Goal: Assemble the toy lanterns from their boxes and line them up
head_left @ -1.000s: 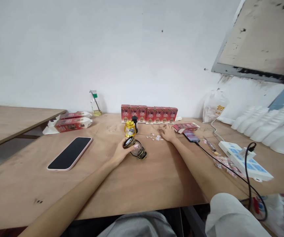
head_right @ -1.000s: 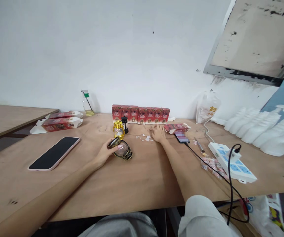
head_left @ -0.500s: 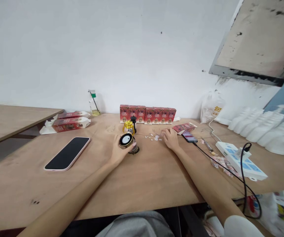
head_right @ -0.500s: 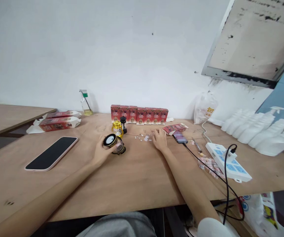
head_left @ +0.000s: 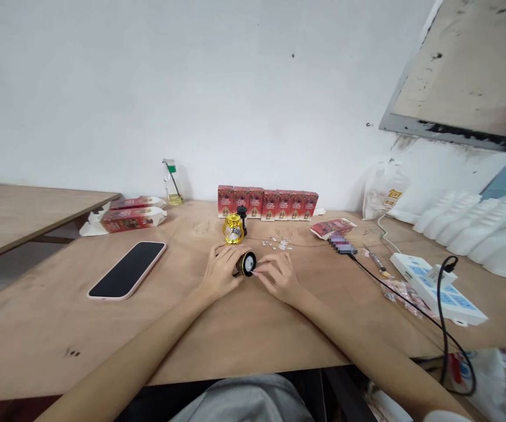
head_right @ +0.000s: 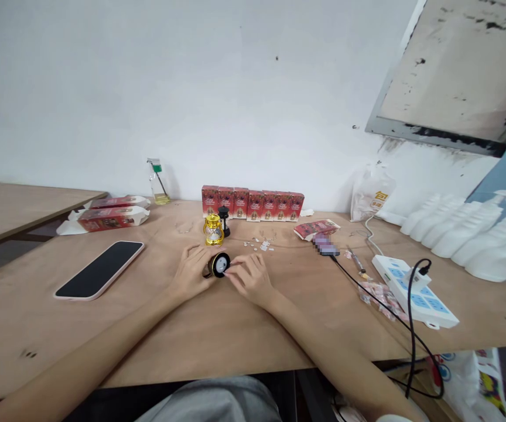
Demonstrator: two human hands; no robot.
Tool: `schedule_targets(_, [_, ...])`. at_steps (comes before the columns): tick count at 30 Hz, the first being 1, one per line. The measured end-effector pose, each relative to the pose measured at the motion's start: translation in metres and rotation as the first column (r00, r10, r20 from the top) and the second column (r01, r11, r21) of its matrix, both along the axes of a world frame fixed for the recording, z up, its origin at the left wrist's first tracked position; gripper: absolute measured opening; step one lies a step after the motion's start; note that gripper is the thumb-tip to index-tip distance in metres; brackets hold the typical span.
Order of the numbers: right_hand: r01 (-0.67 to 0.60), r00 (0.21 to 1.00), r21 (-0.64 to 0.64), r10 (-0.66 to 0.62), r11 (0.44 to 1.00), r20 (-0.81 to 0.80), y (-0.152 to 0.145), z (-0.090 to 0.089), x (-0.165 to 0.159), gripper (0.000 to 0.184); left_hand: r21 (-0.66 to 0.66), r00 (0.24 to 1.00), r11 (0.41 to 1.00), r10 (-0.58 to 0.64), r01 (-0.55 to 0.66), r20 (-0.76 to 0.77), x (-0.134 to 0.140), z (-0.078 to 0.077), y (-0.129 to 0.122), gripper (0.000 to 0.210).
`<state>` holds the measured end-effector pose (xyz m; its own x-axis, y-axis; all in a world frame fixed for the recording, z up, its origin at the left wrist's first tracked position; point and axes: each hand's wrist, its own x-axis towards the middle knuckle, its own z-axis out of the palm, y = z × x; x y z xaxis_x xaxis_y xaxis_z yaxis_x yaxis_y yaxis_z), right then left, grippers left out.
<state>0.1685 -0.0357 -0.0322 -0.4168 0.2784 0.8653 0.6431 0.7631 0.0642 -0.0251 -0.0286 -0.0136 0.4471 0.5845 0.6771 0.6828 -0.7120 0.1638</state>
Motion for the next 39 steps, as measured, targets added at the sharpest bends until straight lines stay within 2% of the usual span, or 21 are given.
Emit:
schedule_targets(9, [-0.02, 0.997, 0.047, 0.017, 0.999, 0.072, 0.004, 0.002, 0.005, 0.005, 0.015, 0.995, 1.0, -0.026, 0.027, -0.1, 0.001, -0.003, 0.0, 0.04])
schedule_targets(22, [-0.041, 0.983, 0.104, 0.021, 0.994, 0.184, 0.006, 0.005, 0.002, 0.015, 0.001, 0.987, 0.997, -0.075, 0.076, -0.14, 0.002, -0.005, 0.0, 0.037])
schedule_targets(30, [-0.059, 0.919, 0.198, -0.024, 0.979, 0.393, 0.012, 0.0, 0.002, 0.017, -0.043, 0.979, 0.992, -0.121, 0.116, -0.166, 0.002, -0.004, 0.0, 0.037])
schedule_targets(39, [-0.054, 0.915, 0.202, -0.033, 0.978, 0.403, 0.014, -0.003, 0.0, 0.026, -0.088, 0.973, 0.99, -0.129, 0.114, -0.194, 0.002, -0.002, -0.001, 0.041])
